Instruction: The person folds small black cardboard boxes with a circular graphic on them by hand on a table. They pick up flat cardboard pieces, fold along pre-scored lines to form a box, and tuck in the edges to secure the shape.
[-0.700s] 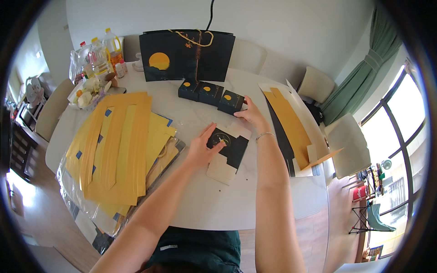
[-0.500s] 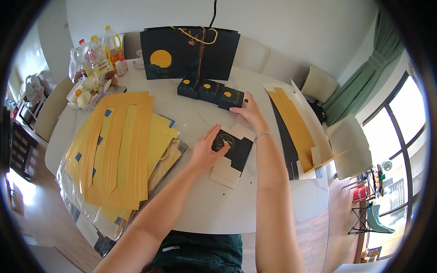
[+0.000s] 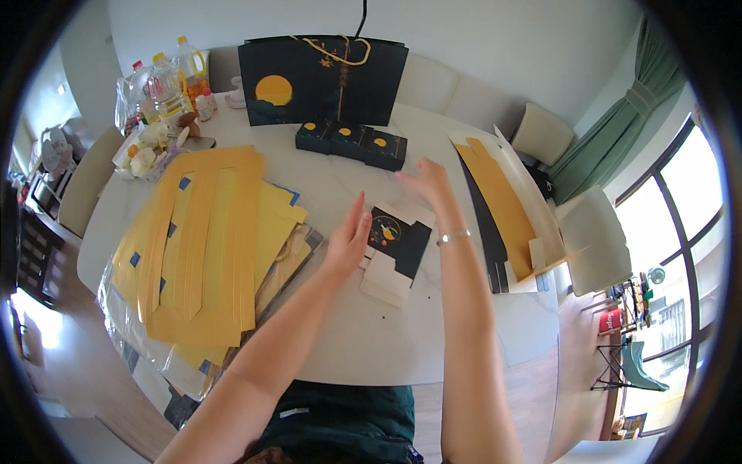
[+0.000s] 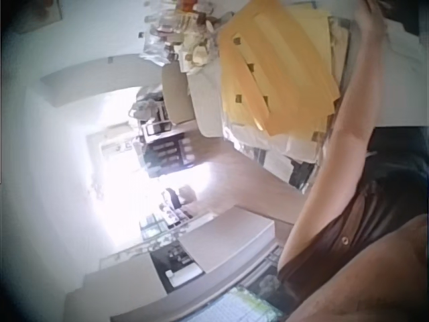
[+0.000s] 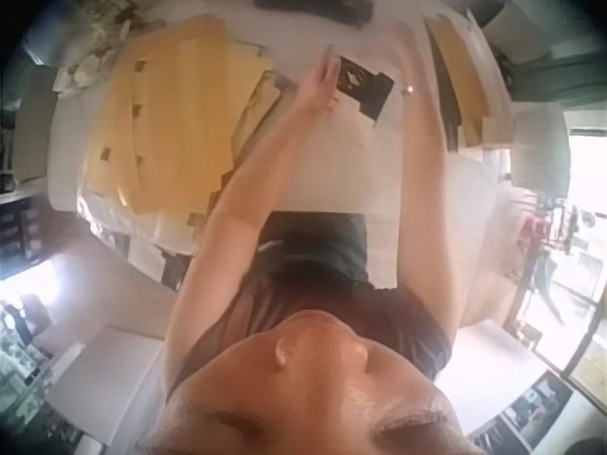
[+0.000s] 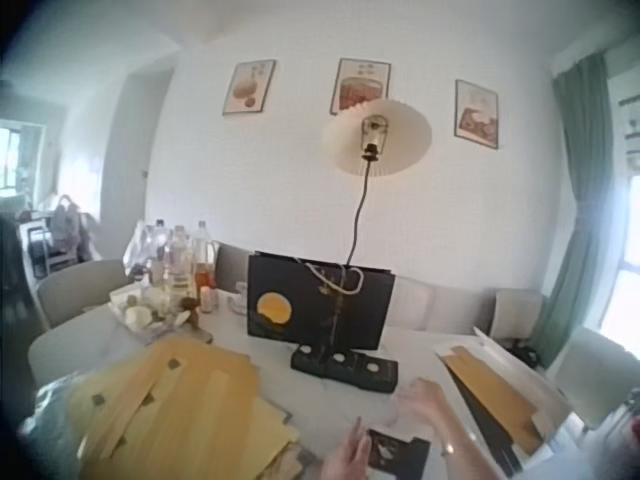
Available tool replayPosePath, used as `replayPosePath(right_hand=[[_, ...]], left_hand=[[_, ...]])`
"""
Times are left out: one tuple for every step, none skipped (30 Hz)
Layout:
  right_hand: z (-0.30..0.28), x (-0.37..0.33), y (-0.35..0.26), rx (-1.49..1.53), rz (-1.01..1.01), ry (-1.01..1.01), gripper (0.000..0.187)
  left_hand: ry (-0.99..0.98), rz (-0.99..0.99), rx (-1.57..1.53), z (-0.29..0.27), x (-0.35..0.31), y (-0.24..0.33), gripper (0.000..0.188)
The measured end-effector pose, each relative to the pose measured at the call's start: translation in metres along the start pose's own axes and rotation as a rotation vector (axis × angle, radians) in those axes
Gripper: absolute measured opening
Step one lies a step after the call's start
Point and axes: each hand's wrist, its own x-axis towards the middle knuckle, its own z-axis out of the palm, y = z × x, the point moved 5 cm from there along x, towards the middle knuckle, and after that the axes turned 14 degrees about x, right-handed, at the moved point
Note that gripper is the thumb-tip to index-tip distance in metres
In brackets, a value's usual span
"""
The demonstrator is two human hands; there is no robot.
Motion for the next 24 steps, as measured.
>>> replayPosePath(right_hand=[[-0.011, -0.022, -0.004, 0.006, 0.166, -0.105, 0.067], [-0.025, -0.050, -0.019, 0.020, 0.331, -0.211, 0.062], [-0.037, -0.078, -0.022, 0.031, 0.509, -0.305, 0.058], [-0.036, -0.094, -0.021, 0.070, 0.549, -0.321, 0.055], [-0.034, -0.109, -0.019, 0.110, 0.589, -0.338, 0.052], [-0.036, -0.120, -0.016, 0.150, 0.629, -0.341, 0.050], [-0.034, -0.128, -0.016, 0.242, 0.643, -0.341, 0.044], [-0.029, -0.133, -0.011, 0.318, 0.627, -0.333, 0.044], [-0.022, -0.133, -0.012, 0.395, 0.587, -0.327, 0.044], [-0.017, -0.133, -0.007, 0.470, 0.558, -0.316, 0.044], [-0.013, -0.133, -0.002, 0.450, 0.523, -0.274, 0.042], [-0.010, -0.133, 0.002, 0.432, 0.489, -0.232, 0.040], [-0.008, -0.133, 0.005, 0.413, 0.454, -0.189, 0.039], [-0.009, -0.133, 0.010, 0.394, 0.421, -0.146, 0.039], [-0.008, -0.133, 0.011, 0.413, 0.441, -0.153, 0.038], [-0.008, -0.132, 0.012, 0.430, 0.463, -0.159, 0.037], [-0.009, -0.131, 0.014, 0.447, 0.486, -0.164, 0.037], [-0.007, -0.132, 0.015, 0.492, 0.498, -0.175, 0.035], [-0.004, -0.131, 0.015, 0.537, 0.510, -0.184, 0.033], [-0.001, -0.133, 0.016, 0.582, 0.522, -0.193, 0.032], [-0.001, -0.136, 0.016, 0.621, 0.508, -0.171, 0.030], [0.000, -0.141, 0.016, 0.661, 0.493, -0.149, 0.028], [0.000, -0.146, 0.016, 0.700, 0.477, -0.128, 0.027], [-0.004, -0.151, 0.018, 0.747, 0.471, -0.092, 0.026]], left_hand=[[-0.002, -0.002, 0.021, 0.001, 0.000, -0.001, 0.058], [-0.002, -0.006, 0.049, 0.001, 0.001, -0.002, 0.059], [0.036, 0.033, 0.043, 0.007, 0.004, -0.003, 0.060], [0.081, 0.064, 0.049, 0.009, 0.007, -0.011, 0.061], [0.128, 0.093, 0.056, 0.010, 0.006, -0.018, 0.062], [0.091, 0.057, 0.022, 0.012, 0.006, -0.017, 0.063], [0.055, 0.019, -0.011, 0.014, 0.004, -0.017, 0.064], [0.022, -0.020, -0.042, 0.016, 0.002, -0.017, 0.065], [0.048, 0.047, -0.068, 0.018, 0.005, -0.028, 0.066], [0.016, 0.055, -0.057, 0.022, 0.004, -0.029, 0.065], [-0.014, 0.063, -0.047, 0.025, 0.002, -0.031, 0.065], [-0.044, 0.072, -0.034, 0.026, 0.000, -0.025, 0.066], [-0.042, 0.023, -0.062, 0.026, -0.003, -0.023, 0.065], [-0.041, -0.027, -0.090, 0.027, -0.005, -0.020, 0.066], [-0.035, -0.080, -0.118, 0.025, -0.008, -0.018, 0.066], [0.013, -0.088, -0.088, 0.022, -0.007, -0.018, 0.066], [0.059, -0.094, -0.060, 0.018, -0.005, -0.018, 0.066], [0.098, -0.109, -0.032, 0.015, -0.006, -0.021, 0.066], [0.066, -0.133, -0.099, 0.014, -0.006, -0.024, 0.065], [0.033, -0.157, -0.167, 0.013, -0.006, -0.028, 0.065], [0.005, -0.174, -0.236, 0.012, -0.005, -0.025, 0.065], [0.011, -0.174, -0.245, 0.012, -0.007, -0.021, 0.064], [0.018, -0.175, -0.253, 0.011, -0.008, -0.018, 0.064], [0.022, -0.172, -0.263, 0.010, -0.009, -0.010, 0.064]])
